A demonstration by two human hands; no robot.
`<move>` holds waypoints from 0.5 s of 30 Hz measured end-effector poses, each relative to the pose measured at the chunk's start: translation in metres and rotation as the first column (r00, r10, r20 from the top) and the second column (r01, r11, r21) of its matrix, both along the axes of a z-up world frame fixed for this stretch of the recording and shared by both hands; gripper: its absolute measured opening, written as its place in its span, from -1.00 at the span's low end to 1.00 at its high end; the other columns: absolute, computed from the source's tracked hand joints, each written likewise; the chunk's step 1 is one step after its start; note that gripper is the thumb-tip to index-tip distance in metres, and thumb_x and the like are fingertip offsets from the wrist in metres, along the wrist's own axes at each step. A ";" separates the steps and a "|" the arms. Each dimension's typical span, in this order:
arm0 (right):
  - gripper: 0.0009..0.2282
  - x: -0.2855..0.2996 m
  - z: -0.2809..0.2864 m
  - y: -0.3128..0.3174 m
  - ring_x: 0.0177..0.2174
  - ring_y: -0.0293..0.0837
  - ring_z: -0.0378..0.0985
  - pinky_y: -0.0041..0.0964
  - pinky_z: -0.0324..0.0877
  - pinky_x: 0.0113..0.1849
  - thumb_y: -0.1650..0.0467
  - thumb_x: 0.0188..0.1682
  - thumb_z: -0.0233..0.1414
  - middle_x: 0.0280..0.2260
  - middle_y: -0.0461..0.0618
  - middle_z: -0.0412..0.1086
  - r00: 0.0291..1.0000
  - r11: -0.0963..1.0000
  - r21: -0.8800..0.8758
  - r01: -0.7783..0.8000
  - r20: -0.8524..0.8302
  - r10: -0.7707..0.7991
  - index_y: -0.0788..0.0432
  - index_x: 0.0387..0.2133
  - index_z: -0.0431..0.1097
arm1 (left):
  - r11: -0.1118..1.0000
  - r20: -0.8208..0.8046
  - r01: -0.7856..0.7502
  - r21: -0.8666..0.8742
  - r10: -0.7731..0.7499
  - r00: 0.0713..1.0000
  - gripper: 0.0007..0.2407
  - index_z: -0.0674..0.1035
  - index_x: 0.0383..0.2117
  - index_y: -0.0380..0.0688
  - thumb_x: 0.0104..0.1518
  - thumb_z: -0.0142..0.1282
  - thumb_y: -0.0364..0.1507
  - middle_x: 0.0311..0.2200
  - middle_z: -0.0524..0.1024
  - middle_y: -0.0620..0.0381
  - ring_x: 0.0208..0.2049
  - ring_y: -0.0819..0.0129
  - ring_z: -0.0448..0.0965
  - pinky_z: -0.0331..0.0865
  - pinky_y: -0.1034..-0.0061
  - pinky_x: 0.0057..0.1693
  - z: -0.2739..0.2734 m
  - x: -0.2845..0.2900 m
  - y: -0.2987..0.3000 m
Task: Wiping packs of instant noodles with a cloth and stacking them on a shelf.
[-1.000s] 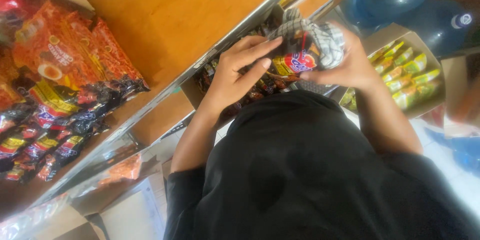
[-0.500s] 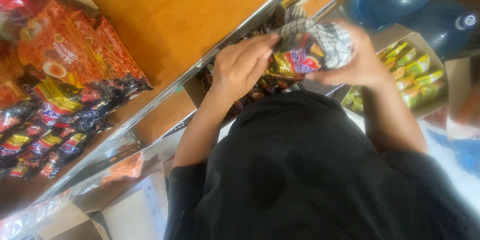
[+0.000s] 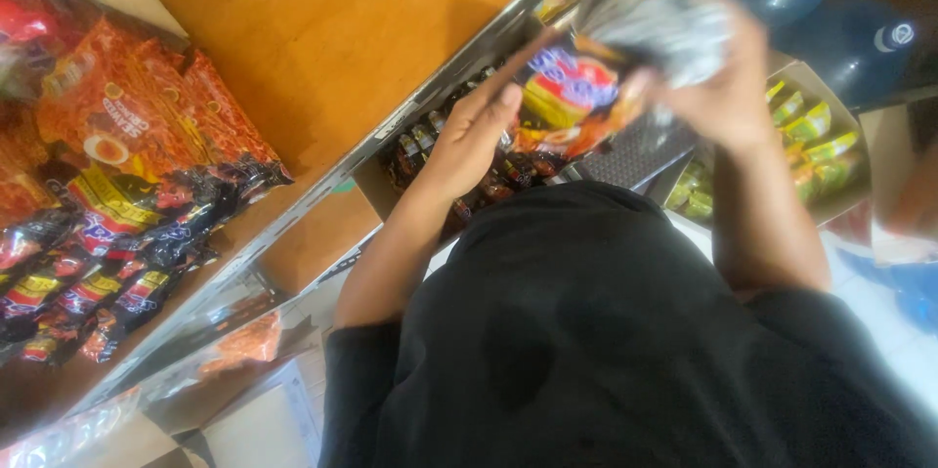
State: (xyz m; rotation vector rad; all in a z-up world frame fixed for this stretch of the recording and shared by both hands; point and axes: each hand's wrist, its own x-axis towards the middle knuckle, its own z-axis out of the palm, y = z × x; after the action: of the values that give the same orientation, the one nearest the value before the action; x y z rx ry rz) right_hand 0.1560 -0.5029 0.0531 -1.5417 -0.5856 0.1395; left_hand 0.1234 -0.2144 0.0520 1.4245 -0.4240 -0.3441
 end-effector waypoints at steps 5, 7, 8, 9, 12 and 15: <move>-0.59 -0.017 0.031 0.035 -0.03 0.02 0.47 -0.15 0.39 0.02 0.29 0.08 0.22 -0.02 0.12 0.40 0.742 0.843 0.103 0.528 0.427 -0.517 0.16 0.13 0.30 | 0.893 -0.406 -0.235 -0.385 0.066 0.912 -0.56 0.24 0.40 -0.03 0.50 -0.13 -0.15 0.13 0.40 -0.07 0.12 0.08 0.32 0.34 -0.03 0.21 -0.025 0.005 -0.029; -0.57 -0.021 0.054 0.062 0.00 0.16 0.40 -0.03 0.34 0.03 0.18 0.01 0.15 -0.02 0.19 0.32 0.644 0.872 0.038 0.487 0.659 -0.388 0.06 0.09 0.28 | 0.864 -0.421 -0.260 -0.432 0.062 0.905 -0.56 0.25 0.39 -0.21 0.58 -0.13 -0.16 -0.02 0.40 -0.15 -0.11 0.06 0.28 0.27 0.11 0.11 -0.032 0.002 -0.038; -0.50 -0.021 0.065 0.071 0.05 0.26 0.28 0.09 0.24 0.08 0.16 -0.08 0.18 0.01 0.23 0.25 0.511 0.832 -0.032 0.554 0.801 -0.310 0.02 0.10 0.26 | 0.909 -0.299 -0.187 -0.373 0.073 0.951 -0.54 0.22 0.41 -0.19 0.57 -0.13 -0.16 0.15 0.34 -0.15 0.07 0.08 0.28 0.24 0.08 0.26 -0.033 0.000 -0.042; -0.44 -0.020 0.076 0.080 0.09 0.35 0.16 0.21 0.14 0.13 0.14 -0.16 0.22 0.03 0.27 0.18 0.370 0.775 -0.085 0.626 0.907 -0.200 -0.01 0.10 0.24 | 0.945 -0.171 -0.121 -0.303 0.071 0.983 -0.53 0.19 0.43 -0.17 0.55 -0.12 -0.15 0.31 0.29 -0.15 0.26 0.09 0.28 0.22 0.05 0.41 -0.035 -0.002 -0.046; -0.48 0.001 0.071 0.063 0.17 0.18 0.26 0.11 0.18 0.23 0.13 -0.04 0.17 0.11 0.10 0.26 0.718 0.890 0.040 0.455 0.574 -0.393 -0.05 0.15 0.21 | 0.974 0.077 0.061 -0.217 -0.045 0.996 -0.43 -0.24 0.52 0.16 0.49 -0.35 -0.07 0.53 -0.28 0.23 0.47 0.27 0.12 0.24 0.32 0.51 0.036 -0.002 -0.056; -0.55 0.008 0.036 0.065 0.23 0.11 0.33 0.00 0.26 0.25 0.22 0.12 0.09 0.19 0.12 0.23 0.830 0.891 0.150 0.428 0.326 -0.453 0.03 0.23 0.19 | 0.996 0.301 -0.093 -0.011 0.092 0.949 -0.50 -0.21 0.50 0.09 0.54 -0.43 -0.14 0.50 -0.32 0.11 0.52 0.24 -0.25 -0.14 0.37 0.58 0.029 -0.006 -0.067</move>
State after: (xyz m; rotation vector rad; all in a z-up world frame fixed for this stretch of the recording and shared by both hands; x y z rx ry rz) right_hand 0.1642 -0.4376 0.0892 -1.6041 -0.4895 -0.5218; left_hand 0.1177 -0.2811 0.0807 1.5001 -0.6017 -0.0492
